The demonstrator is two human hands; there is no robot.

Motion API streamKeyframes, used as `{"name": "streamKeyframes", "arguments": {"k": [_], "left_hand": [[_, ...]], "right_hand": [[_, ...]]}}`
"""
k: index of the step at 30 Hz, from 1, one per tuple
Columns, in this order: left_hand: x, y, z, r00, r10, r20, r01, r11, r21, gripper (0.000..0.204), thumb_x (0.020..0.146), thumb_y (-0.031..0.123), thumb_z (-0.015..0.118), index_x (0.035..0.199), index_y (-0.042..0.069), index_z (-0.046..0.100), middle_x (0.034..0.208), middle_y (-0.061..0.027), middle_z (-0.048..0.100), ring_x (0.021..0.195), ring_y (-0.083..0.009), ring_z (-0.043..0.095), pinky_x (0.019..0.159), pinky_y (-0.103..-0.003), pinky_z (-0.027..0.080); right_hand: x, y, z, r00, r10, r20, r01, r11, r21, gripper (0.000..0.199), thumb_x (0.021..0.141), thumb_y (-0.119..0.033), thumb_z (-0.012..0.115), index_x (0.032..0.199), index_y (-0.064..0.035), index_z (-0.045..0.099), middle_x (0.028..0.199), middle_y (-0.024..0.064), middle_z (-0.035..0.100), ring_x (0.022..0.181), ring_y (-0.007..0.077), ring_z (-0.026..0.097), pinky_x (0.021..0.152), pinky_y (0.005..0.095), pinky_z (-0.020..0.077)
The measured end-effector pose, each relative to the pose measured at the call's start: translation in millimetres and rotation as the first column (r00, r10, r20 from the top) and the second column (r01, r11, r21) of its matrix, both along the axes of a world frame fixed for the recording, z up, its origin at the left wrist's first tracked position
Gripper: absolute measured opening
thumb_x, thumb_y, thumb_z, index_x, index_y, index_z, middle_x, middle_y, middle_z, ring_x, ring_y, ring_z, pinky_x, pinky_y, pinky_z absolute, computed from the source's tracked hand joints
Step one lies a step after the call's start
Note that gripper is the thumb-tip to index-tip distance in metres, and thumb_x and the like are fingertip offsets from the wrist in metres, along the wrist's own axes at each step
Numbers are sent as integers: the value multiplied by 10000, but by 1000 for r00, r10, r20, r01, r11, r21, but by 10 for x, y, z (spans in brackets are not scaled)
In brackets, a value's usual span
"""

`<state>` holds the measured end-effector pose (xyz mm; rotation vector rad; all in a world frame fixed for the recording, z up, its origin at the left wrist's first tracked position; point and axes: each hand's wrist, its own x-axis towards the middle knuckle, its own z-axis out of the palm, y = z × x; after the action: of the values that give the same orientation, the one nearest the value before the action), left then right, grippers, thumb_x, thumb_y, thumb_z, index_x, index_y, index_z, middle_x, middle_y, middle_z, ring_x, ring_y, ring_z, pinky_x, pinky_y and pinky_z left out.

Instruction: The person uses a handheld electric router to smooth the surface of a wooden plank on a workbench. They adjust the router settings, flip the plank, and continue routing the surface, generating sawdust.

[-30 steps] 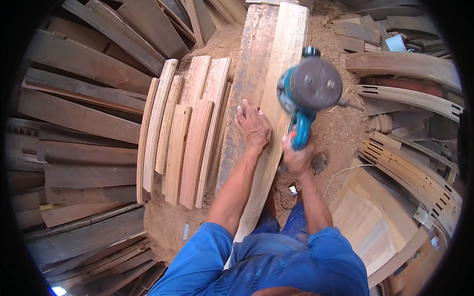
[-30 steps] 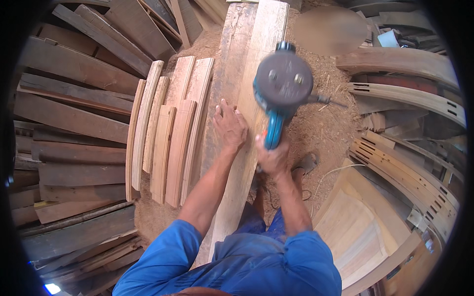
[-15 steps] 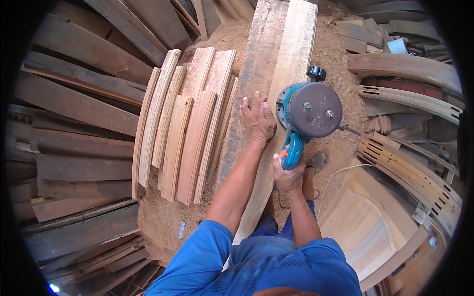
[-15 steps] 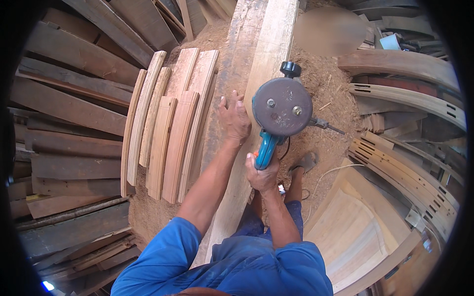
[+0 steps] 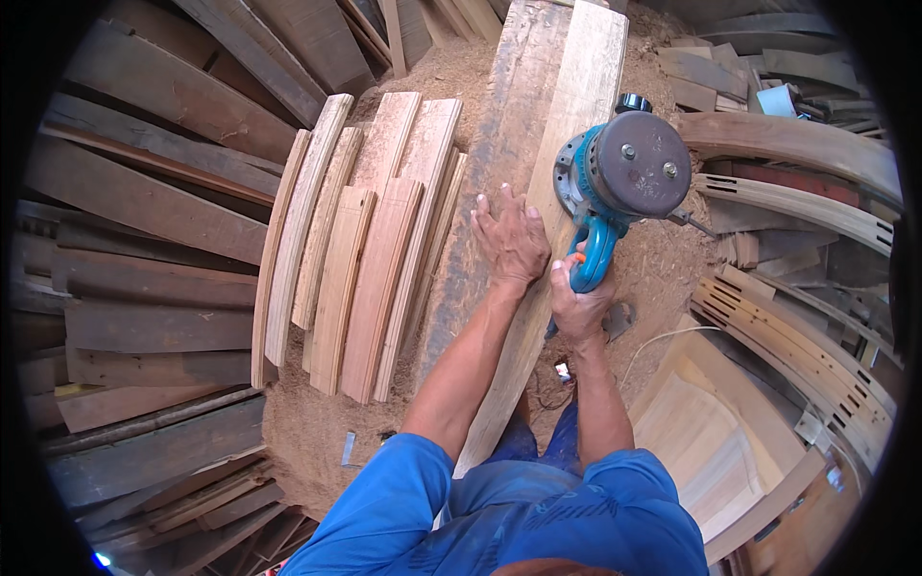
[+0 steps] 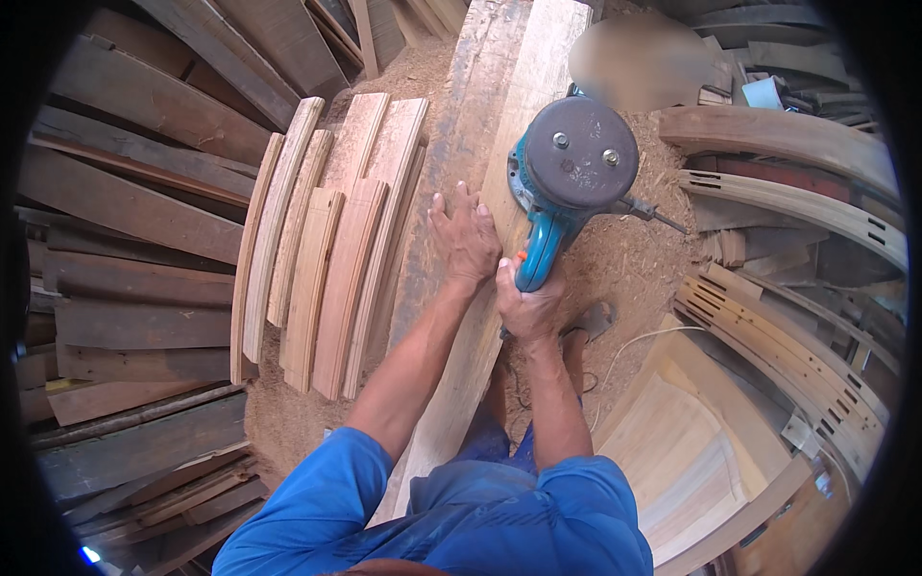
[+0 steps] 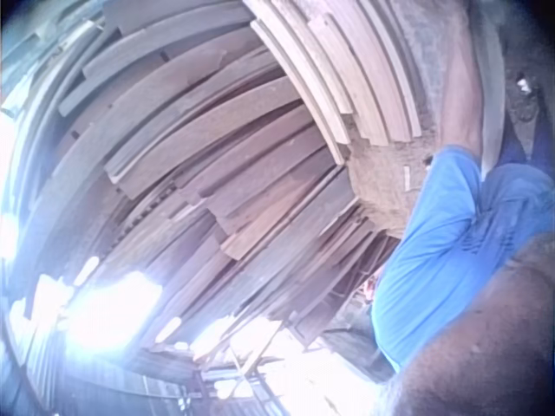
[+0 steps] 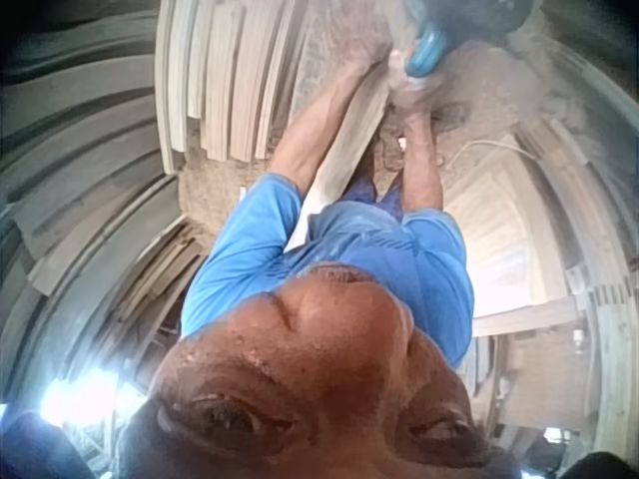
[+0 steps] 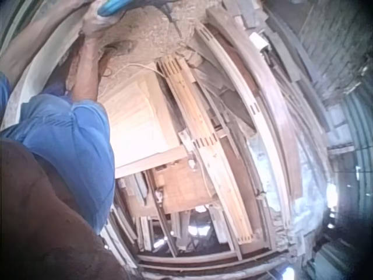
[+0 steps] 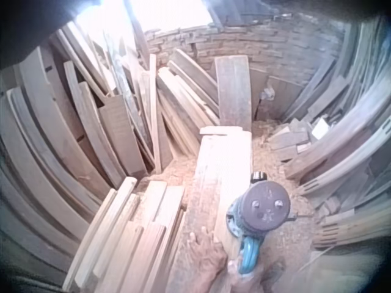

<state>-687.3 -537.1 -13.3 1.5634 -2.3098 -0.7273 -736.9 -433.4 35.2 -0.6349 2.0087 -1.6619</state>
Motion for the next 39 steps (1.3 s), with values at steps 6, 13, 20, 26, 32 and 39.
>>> {"name": "streamKeyframes", "arguments": {"k": [6,13,20,26,32,39], "left_hand": [[-5,-4,-32,1000,-10,24,10,1000,5,558,1008,399,362,1321,-16,565,1471,-210,479,1394,-498,302,1172,-606,153],[-7,15,-51,999,-15,30,15,1000,-14,591,1003,410,372,1361,-36,522,1461,-220,485,1395,-502,301,1177,-603,141],[-11,11,-39,999,-25,36,25,1000,3,585,993,390,403,1369,-46,504,1457,-238,480,1393,-522,290,1177,-610,135],[-31,2,-15,998,-44,50,44,999,14,572,990,382,423,1348,-56,513,1459,-253,468,1395,-537,277,1175,-622,120],[-45,5,44,994,-64,86,62,998,32,590,994,392,420,1357,-66,503,1460,-272,457,1393,-545,272,1175,-624,114],[-37,5,56,992,-72,106,67,996,55,619,996,396,415,1380,-86,479,1475,-277,438,1410,-545,238,1183,-617,92]], "right_hand": [[-142,-125,11,1000,-19,-12,19,1000,1,328,823,-56,707,1105,34,566,907,73,610,792,140,612,746,306,514],[-261,-241,-26,999,-32,-37,31,999,-32,344,827,-45,689,1132,17,544,903,46,580,794,121,586,752,291,499],[-464,-423,-50,998,-34,-60,31,998,-55,334,823,-13,670,1132,-4,544,887,24,566,767,89,554,756,265,473],[-742,-645,-86,996,-39,-82,33,996,-78,341,821,-19,672,1142,-3,556,883,26,577,769,96,565,759,277,484],[-1008,-836,-128,993,-35,-110,25,996,-90,343,818,-21,674,1143,-1,567,885,29,592,778,104,582,753,283,491],[-1241,-1065,-155,996,-51,-70,46,996,-83,344,811,-30,683,1137,-9,574,864,22,600,761,97,590,736,281,497]]}}
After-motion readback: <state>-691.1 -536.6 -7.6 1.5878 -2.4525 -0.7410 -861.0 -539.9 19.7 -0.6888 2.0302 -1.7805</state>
